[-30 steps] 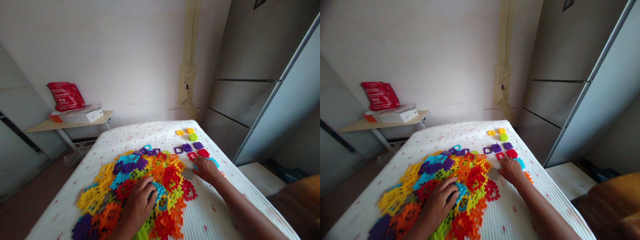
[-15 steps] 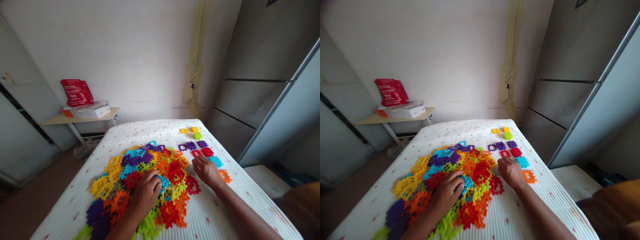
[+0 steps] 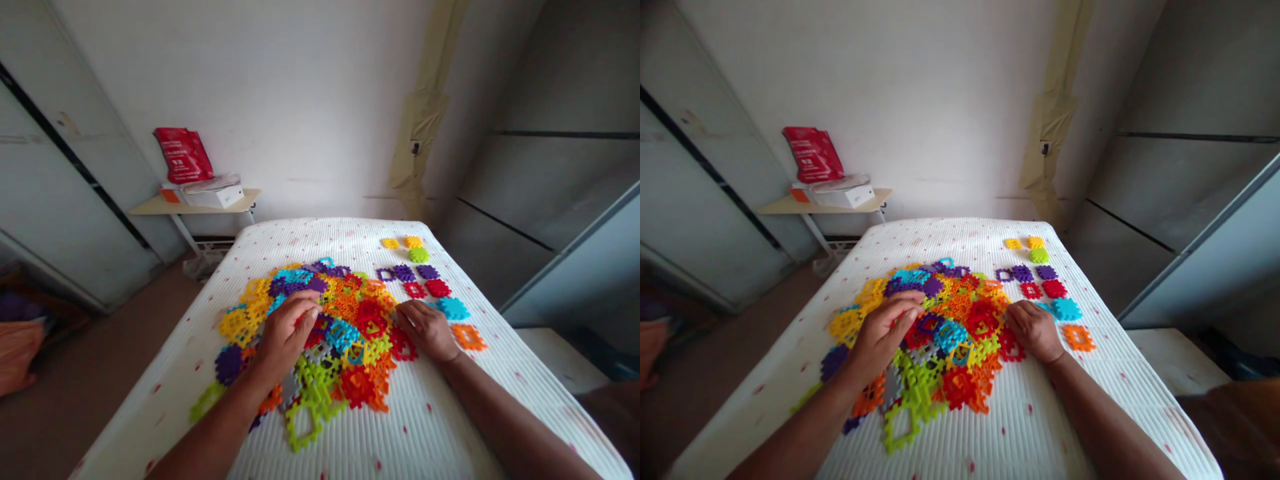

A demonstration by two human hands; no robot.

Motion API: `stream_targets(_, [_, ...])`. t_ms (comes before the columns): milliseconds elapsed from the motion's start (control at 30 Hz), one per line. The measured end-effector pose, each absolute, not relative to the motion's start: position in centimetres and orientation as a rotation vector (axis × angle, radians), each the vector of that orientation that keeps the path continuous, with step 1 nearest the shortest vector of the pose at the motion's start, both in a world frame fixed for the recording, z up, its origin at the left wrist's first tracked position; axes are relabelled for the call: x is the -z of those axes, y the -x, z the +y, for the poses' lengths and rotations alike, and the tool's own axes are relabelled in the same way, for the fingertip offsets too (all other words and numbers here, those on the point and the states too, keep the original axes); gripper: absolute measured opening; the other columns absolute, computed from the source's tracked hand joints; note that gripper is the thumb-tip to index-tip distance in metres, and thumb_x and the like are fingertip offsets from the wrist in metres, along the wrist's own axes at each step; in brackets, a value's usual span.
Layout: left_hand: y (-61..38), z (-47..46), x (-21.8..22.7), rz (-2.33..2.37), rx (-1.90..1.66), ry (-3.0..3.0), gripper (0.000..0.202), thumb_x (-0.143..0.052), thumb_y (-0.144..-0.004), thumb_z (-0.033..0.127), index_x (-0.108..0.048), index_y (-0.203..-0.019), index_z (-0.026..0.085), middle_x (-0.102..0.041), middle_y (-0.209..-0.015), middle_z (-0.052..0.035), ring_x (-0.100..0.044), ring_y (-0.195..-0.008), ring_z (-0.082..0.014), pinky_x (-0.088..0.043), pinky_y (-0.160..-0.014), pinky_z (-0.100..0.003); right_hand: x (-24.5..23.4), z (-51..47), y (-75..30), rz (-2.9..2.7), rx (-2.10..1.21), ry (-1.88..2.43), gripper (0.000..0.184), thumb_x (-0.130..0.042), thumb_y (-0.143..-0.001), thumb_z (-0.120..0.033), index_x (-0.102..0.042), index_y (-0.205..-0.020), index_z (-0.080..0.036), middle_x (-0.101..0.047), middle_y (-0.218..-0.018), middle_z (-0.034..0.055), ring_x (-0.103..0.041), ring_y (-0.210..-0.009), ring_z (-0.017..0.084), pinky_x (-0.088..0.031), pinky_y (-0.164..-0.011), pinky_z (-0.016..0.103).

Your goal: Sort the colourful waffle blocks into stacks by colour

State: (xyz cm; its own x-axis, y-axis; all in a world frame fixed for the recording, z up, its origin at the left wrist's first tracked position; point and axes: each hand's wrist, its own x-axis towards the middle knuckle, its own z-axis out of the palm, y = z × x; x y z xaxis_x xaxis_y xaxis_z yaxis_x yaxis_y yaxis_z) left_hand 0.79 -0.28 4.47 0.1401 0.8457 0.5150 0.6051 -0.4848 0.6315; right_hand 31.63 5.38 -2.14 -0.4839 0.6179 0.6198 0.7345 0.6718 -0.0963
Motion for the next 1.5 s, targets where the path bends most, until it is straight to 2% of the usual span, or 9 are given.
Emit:
stream_targets(100, [2.2, -1.9, -4.8, 1.561, -1.163, -2.326, 0.018, -0.047, -0.086, 0.027, -0.062, -0.094, 0.021, -0.061, -0.112, -0.0065, -0.055, -0.106, -0.0188, -0.043, -0.093, -0.034, 2.1, 5.0, -31.8, -2.227, 0.150, 0.990, 0.020, -0.043, -0.091, -0.025, -0.062, -0.092, -0.018, -0.065, -0.085, 0.0078, -0.060, -0.077, 0.017, -0.048, -0.070, 0.029])
stream_targets(167, [4.5, -3.3, -4.0, 1.672, -1.047, -2.495, 0.027, -0.054, -0.081, 0.032, -0.060, -0.105, 0.022, -0.057, -0.120, -0.0077, -0.051, -0.113, -0.0228, -0.040, -0.097, -0.039, 2.1, 4.3, -31.7, -2.244, 0.069, 0.966, 0.023, -0.046, -0.090, -0.030, -0.059, -0.105, -0.019, -0.064, -0.098, 0.0095, -0.059, -0.091, 0.020, -0.048, -0.079, 0.035])
stream_targets(233, [6.6, -5.2, -2.3, 1.744, -0.861, -2.643, 0.051, -0.060, -0.074, 0.042, -0.052, -0.121, 0.025, -0.050, -0.130, -0.0095, -0.044, -0.120, -0.0285, -0.031, -0.102, -0.047, 2.2, 3.3, -31.5, -2.289, 0.003, 0.972, 0.041, -0.050, -0.087, -0.040, -0.050, -0.122, -0.019, -0.056, -0.118, 0.0123, -0.052, -0.108, 0.025, -0.045, -0.089, 0.041])
stream_targets(333, [8.8, -8.1, 1.2, 1.784, -0.533, -2.729, 0.084, -0.060, -0.067, 0.057, -0.030, -0.140, 0.026, -0.027, -0.148, -0.0125, -0.028, -0.131, -0.0361, -0.019, -0.106, -0.056, 2.6, 1.4, -30.8, -2.365, -0.010, 1.001, 0.072, -0.050, -0.082, -0.056, -0.030, -0.140, -0.020, -0.032, -0.143, 0.0143, -0.033, -0.128, 0.033, -0.034, -0.099, 0.052])
stream_targets(467, [9.9, -10.0, 4.9, 1.848, -0.414, -2.728, 0.106, -0.063, -0.055, 0.066, -0.021, -0.143, 0.027, -0.013, -0.153, -0.0139, -0.022, -0.133, -0.0411, -0.013, -0.104, -0.060, 3.6, -0.2, -29.8, -2.488, 0.013, 1.019, 0.088, -0.050, -0.075, -0.067, -0.018, -0.145, -0.024, -0.020, -0.149, 0.0134, -0.019, -0.133, 0.038, -0.027, -0.101, 0.057])
stream_targets(633, [9.1, -8.4, 5.0, 1.911, -0.388, -2.703, 0.100, -0.065, -0.057, 0.061, -0.025, -0.143, 0.027, -0.018, -0.152, -0.0127, -0.024, -0.132, -0.0411, -0.017, -0.103, -0.058, 4.5, 0.1, -29.0, -2.617, 0.025, 1.100, 0.085, -0.046, -0.075, -0.069, -0.021, -0.144, -0.027, -0.022, -0.149, 0.0124, -0.024, -0.131, 0.040, -0.021, -0.100, 0.061])
stream_targets(900, [7.9, -6.7, 3.7, 1.792, -0.404, -2.747, 0.088, -0.058, -0.068, 0.057, -0.023, -0.143, 0.028, -0.020, -0.151, -0.0103, -0.024, -0.133, -0.0365, -0.014, -0.106, -0.056, 4.8, 1.8, -28.3, -2.578, 0.088, 1.102, 0.075, -0.045, -0.081, -0.062, -0.026, -0.143, -0.026, -0.025, -0.148, 0.0123, -0.025, -0.131, 0.037, -0.021, -0.100, 0.059])
stream_targets(1267, [6.7, -4.1, 3.7, 1.742, -0.465, -2.701, 0.087, -0.061, -0.068, 0.055, -0.022, -0.143, 0.031, -0.020, -0.151, -0.0112, -0.024, -0.133, -0.0366, -0.013, -0.105, -0.058, 4.6, 3.8, -27.1, -2.556, 0.138, 1.051, 0.077, -0.044, -0.080, -0.065, -0.026, -0.143, -0.023, -0.025, -0.148, 0.0147, -0.026, -0.131, 0.036, -0.028, -0.096, 0.058])
stream_targets(1500, [6.1, -2.9, 3.3, 1.712, -0.513, -2.711, 0.085, -0.062, -0.067, 0.051, -0.027, -0.141, 0.029, -0.021, -0.151, -0.0119, -0.024, -0.133, -0.0364, -0.015, -0.104, -0.057, 4.8, 5.3, -26.6, -2.557, 0.136, 1.035, 0.086, -0.041, -0.075, -0.073, -0.024, -0.143, -0.024, -0.028, -0.146, 0.0149, -0.027, -0.129, 0.036, -0.030, -0.095, 0.058])
